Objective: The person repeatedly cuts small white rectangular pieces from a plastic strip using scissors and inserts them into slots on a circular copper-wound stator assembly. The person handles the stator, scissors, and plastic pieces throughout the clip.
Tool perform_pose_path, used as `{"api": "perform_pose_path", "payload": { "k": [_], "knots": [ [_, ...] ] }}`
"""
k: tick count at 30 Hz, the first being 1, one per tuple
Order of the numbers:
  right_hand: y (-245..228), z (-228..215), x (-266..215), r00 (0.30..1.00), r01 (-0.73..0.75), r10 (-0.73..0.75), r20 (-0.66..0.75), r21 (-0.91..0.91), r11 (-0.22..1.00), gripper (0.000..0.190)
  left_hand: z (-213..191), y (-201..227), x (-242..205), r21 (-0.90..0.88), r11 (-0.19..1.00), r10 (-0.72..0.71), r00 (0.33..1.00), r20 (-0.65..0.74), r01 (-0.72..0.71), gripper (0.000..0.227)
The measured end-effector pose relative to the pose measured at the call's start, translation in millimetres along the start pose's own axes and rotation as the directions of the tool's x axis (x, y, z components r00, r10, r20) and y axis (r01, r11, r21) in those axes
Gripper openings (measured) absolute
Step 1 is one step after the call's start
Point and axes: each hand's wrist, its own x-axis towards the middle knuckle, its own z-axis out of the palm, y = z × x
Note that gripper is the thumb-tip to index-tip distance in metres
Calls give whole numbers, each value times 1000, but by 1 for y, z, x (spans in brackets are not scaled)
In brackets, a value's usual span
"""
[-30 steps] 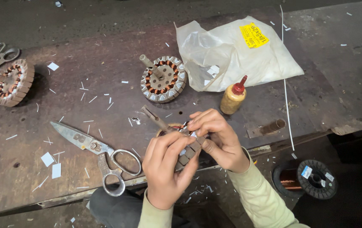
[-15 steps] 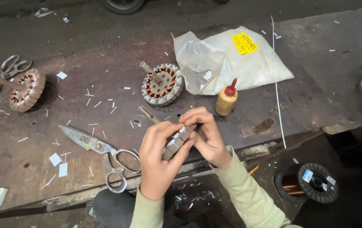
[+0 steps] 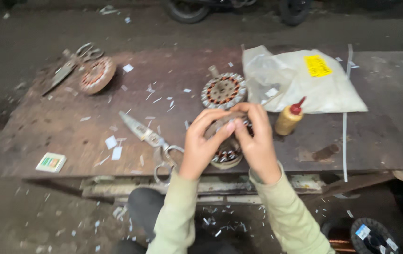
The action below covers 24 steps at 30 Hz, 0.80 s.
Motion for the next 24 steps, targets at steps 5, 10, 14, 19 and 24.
{"api": "perform_pose_path", "payload": {
  "k": [5, 10, 14, 19, 24],
  "knots": [
    [2, 17, 15, 998, -10, 14, 58, -67, 998, 19, -11, -24, 0, -122, 983, -143, 988, -65, 134, 26],
    [-2, 23, 23, 993, -24, 22, 117, 22, 999, 21, -27, -24, -10, -15, 992, -129, 989, -68, 128, 33],
    [-29, 21, -1, 977, 125, -181, -112, -391, 912, 21, -82, -5, -36, 607, 794, 207, 923, -324, 35, 21],
    [-76, 71, -61, 997, 76, -78, -11, -123, 990, 11, -168, -15, -63, 834, 331, 296, 791, -536, 442, 21],
    [-74, 133, -78, 961, 251, -199, 194, -298, 921, 35, -186, -57, -80, 810, 197, 129, 804, -581, 553, 27]
  ]
}}
